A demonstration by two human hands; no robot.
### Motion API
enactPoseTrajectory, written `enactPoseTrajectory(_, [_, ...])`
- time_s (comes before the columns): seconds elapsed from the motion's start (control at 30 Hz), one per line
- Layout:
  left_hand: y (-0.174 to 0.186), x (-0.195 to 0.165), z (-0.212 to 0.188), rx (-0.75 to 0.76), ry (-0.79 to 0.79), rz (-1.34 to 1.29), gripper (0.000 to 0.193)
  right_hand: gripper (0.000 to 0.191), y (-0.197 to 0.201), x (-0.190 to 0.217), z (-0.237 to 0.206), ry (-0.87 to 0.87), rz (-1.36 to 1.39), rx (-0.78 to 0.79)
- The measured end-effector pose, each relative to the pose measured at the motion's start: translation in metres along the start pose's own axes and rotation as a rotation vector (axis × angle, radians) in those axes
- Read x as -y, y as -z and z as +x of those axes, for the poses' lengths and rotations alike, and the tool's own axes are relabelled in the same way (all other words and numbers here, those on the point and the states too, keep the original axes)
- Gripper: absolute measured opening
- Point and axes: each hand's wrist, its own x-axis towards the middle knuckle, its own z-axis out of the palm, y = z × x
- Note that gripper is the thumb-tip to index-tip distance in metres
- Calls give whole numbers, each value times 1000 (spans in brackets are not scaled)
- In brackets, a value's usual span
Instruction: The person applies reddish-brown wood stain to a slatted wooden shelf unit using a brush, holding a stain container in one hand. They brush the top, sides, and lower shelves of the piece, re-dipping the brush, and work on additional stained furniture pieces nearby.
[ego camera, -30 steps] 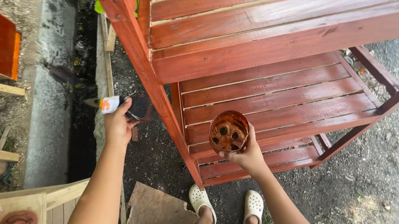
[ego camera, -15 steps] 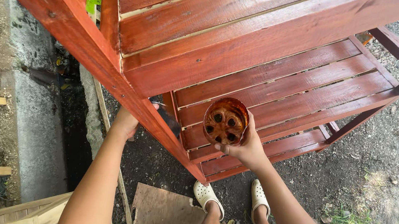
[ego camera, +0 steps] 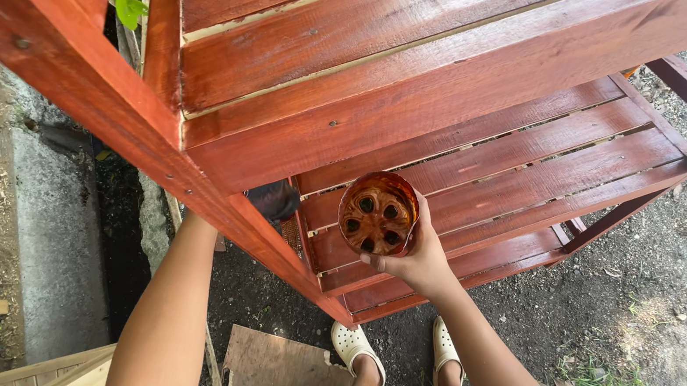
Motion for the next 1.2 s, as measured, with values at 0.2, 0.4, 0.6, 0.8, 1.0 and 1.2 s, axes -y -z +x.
enactPoseTrajectory(0.2, [-4,19,18,-39,-94,31,39,113,-4,-8,0,-38,16,10])
enactPoseTrajectory(0.4, [4,10,-20,58,-145,78,28,112,6,-7,0,-6,-22,7])
enactPoseTrajectory(0.6, [34,-7,-69,220,-102,78,18,110,16,-8,0,-7,-21,10])
enactPoseTrajectory(0.8, [47,-23,-61,315,531,-91,20,108,14,0,8,30,5,59])
enactPoseTrajectory(1.0, [36,-33,-58,306,122,-32,37,104,23,5,23,-3,36,82])
enactPoseTrajectory(1.2, [23,-38,-72,242,-112,80,37,106,26,-4,17,18,2,61])
